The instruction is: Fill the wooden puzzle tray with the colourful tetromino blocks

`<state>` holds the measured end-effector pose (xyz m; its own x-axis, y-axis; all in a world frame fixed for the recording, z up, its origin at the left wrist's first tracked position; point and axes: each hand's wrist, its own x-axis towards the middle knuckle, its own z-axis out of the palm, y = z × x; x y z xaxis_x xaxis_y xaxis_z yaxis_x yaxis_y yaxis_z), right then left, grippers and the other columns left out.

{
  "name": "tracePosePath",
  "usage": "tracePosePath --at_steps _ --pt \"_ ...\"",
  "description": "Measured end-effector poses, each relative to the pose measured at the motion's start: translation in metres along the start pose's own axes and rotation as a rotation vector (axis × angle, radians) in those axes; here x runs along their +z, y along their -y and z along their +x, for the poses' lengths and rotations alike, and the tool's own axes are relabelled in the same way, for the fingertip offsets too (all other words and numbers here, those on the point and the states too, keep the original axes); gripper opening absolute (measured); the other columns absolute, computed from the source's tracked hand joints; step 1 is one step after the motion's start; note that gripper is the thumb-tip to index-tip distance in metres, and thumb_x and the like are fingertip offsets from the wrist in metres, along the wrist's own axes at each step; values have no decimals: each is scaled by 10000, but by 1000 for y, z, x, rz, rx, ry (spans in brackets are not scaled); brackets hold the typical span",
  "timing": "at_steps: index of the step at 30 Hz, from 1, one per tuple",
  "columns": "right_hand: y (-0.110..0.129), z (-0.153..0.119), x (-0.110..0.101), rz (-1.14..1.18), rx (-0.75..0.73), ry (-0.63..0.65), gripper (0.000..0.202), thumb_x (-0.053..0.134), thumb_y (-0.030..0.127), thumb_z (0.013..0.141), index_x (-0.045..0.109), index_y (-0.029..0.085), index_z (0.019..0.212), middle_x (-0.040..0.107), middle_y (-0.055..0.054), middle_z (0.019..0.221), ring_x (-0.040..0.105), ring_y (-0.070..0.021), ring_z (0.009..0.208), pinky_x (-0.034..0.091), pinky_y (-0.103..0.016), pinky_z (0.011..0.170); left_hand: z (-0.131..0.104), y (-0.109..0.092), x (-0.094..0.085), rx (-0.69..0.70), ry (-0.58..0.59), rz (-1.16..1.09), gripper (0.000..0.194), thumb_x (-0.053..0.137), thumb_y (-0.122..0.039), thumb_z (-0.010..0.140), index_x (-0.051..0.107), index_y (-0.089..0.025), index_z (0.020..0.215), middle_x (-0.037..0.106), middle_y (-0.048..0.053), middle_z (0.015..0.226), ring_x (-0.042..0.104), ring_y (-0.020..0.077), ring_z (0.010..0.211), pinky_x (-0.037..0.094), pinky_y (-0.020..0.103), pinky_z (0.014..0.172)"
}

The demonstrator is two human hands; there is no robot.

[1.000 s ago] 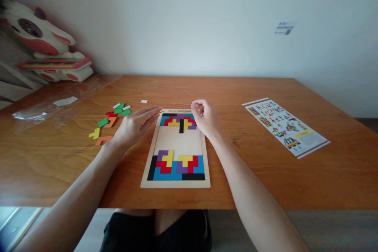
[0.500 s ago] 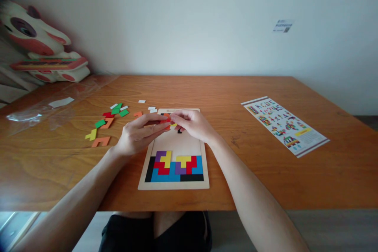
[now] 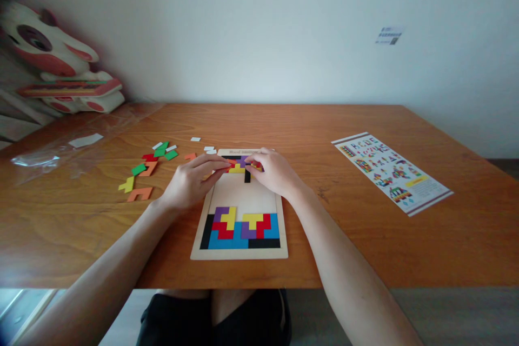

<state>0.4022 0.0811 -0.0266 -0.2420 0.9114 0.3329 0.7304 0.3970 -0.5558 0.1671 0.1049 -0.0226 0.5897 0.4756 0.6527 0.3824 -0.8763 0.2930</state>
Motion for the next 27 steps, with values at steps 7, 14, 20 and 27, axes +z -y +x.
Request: tracePosePath --at_steps 7,14,20,27 --pt "4 -2 0 -62 -17 70 265 687 277 896 701 219 1155 676 -97 1092 656 -237 972 541 -405 876 -5 4 5 -170 183 6 173 477 -251 996 569 -192 1130 728 68 1049 712 198 962 572 304 806" --pt "0 -3 7 -77 3 12 350 651 279 919 636 211 1263 657 -138 1211 616 -276 1137 497 -460 983 -6 5 6 -121 186 -64 134 491 -235 994 572 -195 1093 714 76 1103 699 192 1018 572 324 857" --pt "12 1 2 358 160 158 299 521 406 987 720 198 1067 731 -83 1002 663 -175 817 529 -329 748 -3 0 4 145 53 -102 129 562 -161 960 682 -185 999 714 75 1033 693 150 942 569 266 813" --pt "13 1 -4 785 365 369 269 768 375 815 737 170 986 741 -32 863 609 -95 672 520 -243 662 -2 -4 2 251 31 -20 110 627 -179 928 656 -200 1032 694 49 979 675 134 865 558 247 769"
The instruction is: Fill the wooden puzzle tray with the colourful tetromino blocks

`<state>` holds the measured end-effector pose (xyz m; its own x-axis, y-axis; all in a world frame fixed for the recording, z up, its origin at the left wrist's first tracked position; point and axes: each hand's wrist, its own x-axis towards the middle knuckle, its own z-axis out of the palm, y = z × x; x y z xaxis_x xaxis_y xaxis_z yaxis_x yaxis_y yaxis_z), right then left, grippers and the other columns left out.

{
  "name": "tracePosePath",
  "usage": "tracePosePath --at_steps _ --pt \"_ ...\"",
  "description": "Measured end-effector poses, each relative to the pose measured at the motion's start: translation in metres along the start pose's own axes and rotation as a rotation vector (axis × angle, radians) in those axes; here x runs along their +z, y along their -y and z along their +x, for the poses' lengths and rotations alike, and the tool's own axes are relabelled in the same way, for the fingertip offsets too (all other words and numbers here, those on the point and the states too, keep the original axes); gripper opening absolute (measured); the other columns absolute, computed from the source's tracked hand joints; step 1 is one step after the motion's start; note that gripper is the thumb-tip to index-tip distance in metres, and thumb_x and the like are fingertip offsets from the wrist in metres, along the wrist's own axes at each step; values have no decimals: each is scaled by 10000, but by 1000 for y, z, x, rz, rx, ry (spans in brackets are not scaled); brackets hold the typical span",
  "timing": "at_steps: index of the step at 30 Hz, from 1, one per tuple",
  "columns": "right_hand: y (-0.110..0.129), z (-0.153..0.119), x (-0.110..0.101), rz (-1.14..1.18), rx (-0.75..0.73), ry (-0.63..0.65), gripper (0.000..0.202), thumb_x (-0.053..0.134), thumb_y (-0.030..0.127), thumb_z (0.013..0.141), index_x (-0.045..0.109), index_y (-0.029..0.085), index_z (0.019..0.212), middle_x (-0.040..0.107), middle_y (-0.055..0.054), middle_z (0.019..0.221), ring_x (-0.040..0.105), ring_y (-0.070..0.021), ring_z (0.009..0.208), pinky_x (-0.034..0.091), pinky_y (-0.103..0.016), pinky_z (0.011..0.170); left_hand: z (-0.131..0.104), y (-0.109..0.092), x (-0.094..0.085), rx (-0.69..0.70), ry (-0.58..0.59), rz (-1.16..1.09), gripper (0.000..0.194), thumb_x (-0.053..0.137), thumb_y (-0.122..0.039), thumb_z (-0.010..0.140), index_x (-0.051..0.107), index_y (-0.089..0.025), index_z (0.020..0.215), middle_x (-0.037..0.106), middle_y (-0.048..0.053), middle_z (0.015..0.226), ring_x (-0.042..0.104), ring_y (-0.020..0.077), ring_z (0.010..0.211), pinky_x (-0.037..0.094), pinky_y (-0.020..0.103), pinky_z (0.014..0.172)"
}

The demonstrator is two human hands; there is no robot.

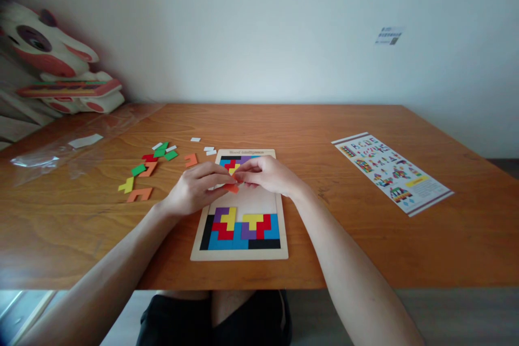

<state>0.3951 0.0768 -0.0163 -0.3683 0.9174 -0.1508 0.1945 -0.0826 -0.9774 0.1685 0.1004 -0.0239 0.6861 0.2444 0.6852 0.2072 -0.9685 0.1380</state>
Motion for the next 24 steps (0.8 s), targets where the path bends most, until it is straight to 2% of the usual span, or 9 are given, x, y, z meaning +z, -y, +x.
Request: tracePosePath --at_steps 3,7,11,14,21,24 --pt "0 -3 -4 58 82 24 263 825 334 757 742 156 932 735 -25 781 630 -96 656 541 -239 661 0 3 -1 -59 66 42 107 596 -214 942 607 -190 1046 685 48 937 661 149 846 545 267 744" --pt "0 -7 -4 -3 182 87 241 857 284 717 734 148 872 745 -23 743 673 -105 650 561 -234 665 -2 5 -3 -171 169 32 99 558 -243 948 565 -178 1022 646 12 812 614 120 683 469 224 596" --pt "2 -10 -2 -87 258 173 228 856 277 717 727 147 854 748 -23 716 692 -116 635 564 -230 647 -3 0 -4 -193 316 -9 97 539 -264 940 567 -189 994 620 -13 749 587 115 626 428 229 580" --pt "3 -11 -1 -100 260 175 211 840 266 737 725 146 868 751 -24 724 702 -121 650 568 -233 665 -1 -4 -4 -202 391 -11 107 525 -281 935 576 -197 978 614 -18 719 582 125 615 413 242 573" --pt "2 -11 1 -8 213 255 279 807 255 777 700 155 1015 746 -8 768 710 -109 647 576 -212 637 0 -5 -2 -185 407 -27 114 516 -278 929 594 -197 950 638 -3 738 594 133 632 416 245 577" --pt "2 -11 0 -8 209 238 252 790 265 796 695 166 1007 743 -5 756 704 -104 640 578 -214 635 0 -4 -2 -185 384 -36 127 504 -290 948 591 -196 948 639 -1 739 593 133 632 414 247 578"
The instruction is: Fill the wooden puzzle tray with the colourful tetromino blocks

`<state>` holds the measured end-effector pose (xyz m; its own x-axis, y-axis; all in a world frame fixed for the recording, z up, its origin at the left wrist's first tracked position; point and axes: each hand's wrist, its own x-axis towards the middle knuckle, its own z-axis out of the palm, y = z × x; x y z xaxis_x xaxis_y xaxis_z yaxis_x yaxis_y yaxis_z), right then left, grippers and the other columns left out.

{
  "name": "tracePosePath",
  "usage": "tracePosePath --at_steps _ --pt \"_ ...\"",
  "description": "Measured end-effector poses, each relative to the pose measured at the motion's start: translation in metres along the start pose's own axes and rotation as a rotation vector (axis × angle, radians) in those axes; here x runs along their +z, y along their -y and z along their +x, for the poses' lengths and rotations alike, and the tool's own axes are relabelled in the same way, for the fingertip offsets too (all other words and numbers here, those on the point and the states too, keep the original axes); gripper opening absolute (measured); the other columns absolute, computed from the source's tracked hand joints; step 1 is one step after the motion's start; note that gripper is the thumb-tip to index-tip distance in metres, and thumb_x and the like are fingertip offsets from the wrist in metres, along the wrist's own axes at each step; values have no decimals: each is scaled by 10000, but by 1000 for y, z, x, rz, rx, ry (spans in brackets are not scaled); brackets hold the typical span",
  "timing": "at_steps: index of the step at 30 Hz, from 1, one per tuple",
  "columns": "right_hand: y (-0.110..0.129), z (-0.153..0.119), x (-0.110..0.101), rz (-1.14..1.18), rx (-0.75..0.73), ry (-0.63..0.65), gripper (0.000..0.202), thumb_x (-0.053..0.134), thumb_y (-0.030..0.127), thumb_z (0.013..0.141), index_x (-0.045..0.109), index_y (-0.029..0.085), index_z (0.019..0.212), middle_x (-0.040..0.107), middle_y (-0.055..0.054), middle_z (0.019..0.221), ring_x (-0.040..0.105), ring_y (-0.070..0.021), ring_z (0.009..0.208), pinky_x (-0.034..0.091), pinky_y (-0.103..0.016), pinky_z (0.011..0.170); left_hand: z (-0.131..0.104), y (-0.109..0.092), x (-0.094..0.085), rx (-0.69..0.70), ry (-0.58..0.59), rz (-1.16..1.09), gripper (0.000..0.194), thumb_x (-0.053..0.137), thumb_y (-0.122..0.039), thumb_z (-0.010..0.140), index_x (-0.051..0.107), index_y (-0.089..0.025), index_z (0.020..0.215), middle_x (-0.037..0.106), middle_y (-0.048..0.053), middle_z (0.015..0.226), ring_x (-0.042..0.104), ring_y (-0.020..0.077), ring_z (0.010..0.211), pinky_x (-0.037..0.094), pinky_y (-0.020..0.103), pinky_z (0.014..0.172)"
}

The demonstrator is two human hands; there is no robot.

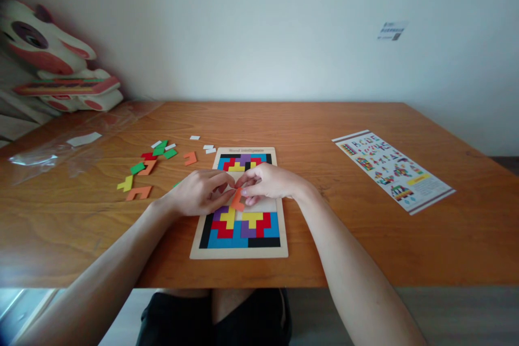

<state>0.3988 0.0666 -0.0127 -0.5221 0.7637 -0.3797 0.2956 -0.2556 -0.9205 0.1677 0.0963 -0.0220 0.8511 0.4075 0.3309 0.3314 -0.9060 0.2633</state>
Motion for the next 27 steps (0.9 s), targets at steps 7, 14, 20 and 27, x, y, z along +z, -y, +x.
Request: tracePosePath --at_steps 7,14,20,27 --pt "2 -3 -6 -59 57 -8 242 839 287 717 673 153 832 722 -1 712 655 -96 595 535 -213 580 2 -1 -2 35 26 -38 194 477 -309 980 615 -183 931 646 15 739 583 131 629 412 244 599" --pt "-1 -5 -9 -53 90 -21 333 874 264 657 709 164 927 735 -6 815 686 -111 677 556 -229 666 2 -2 -1 62 39 -30 212 486 -299 969 649 -180 905 649 28 768 591 138 663 415 252 610" --pt "-2 -6 -12 -86 136 27 361 883 395 655 710 158 865 742 -26 770 679 -112 643 564 -229 624 1 -3 -1 46 52 -26 183 544 -328 944 652 -182 934 645 21 769 579 139 648 409 260 603" --pt "-1 -6 -13 -98 132 16 345 883 393 654 714 163 848 735 -11 703 670 -110 613 558 -230 613 2 -3 0 48 83 -19 195 488 -280 963 648 -183 908 625 16 733 574 133 638 416 252 600"
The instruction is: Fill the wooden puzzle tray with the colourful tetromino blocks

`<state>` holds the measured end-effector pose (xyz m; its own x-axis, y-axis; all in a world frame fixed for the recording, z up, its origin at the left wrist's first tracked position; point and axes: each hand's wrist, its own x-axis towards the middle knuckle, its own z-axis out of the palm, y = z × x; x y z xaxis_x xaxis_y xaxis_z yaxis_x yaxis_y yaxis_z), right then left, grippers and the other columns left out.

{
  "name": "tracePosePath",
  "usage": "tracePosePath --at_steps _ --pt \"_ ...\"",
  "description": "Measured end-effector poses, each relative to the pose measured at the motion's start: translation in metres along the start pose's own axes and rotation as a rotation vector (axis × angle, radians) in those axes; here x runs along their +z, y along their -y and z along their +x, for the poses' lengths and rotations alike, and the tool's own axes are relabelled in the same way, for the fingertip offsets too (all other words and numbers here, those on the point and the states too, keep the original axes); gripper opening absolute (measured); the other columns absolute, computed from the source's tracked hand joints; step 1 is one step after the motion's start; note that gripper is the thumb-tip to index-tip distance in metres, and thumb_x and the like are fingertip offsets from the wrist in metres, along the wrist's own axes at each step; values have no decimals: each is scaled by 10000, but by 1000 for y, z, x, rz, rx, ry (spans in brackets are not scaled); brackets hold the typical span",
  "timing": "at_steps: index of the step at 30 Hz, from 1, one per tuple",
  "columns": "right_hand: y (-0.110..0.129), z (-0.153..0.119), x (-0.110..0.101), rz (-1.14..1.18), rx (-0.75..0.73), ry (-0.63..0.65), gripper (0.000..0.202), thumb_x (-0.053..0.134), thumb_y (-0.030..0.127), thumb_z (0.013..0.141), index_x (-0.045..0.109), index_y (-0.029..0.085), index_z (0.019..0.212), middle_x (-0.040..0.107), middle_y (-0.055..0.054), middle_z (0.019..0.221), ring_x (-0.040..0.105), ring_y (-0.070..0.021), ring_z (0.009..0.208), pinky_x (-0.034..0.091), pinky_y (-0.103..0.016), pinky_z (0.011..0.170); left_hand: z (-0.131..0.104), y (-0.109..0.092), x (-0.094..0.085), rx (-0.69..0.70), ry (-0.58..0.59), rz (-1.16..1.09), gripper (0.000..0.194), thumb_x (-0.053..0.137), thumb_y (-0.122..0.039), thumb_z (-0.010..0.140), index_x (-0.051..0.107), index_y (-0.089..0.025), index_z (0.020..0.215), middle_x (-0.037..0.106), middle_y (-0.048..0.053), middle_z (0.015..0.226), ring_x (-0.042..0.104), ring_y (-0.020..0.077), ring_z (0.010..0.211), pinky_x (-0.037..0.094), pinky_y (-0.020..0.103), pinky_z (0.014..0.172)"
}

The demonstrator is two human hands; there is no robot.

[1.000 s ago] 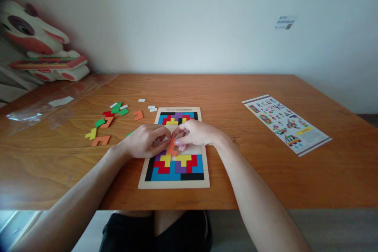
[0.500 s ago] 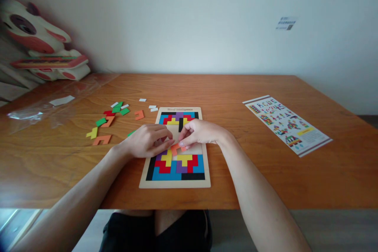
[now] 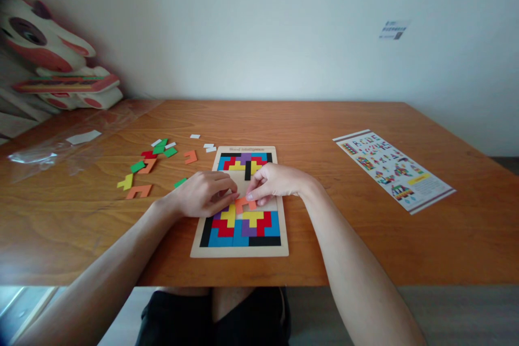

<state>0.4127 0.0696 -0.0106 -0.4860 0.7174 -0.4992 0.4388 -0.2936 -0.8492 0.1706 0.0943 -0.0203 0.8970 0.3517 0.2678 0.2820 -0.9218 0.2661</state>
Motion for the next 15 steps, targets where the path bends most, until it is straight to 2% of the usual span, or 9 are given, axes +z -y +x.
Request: tracePosePath --at_steps 5,9,15 --pt "1 -1 -1 6 -34 9 272 855 325 697 734 167 883 740 -4 704 682 -114 665 551 -231 663 0 0 0 5 0 -19 157 539 -289 934 639 -187 867 608 3 711 551 123 610 403 248 580" --pt "1 -1 -2 22 -37 27 263 847 306 704 745 166 902 735 1 707 654 -96 628 528 -209 606 -1 0 0 -2 7 -25 125 574 -287 909 637 -187 866 618 6 730 562 129 632 413 248 599" --pt "5 -1 -2 81 -100 -67 266 858 314 698 740 156 878 723 -3 723 632 -88 611 538 -215 603 -1 2 0 1 -22 18 181 478 -242 948 648 -183 934 662 32 785 607 139 668 442 245 599"
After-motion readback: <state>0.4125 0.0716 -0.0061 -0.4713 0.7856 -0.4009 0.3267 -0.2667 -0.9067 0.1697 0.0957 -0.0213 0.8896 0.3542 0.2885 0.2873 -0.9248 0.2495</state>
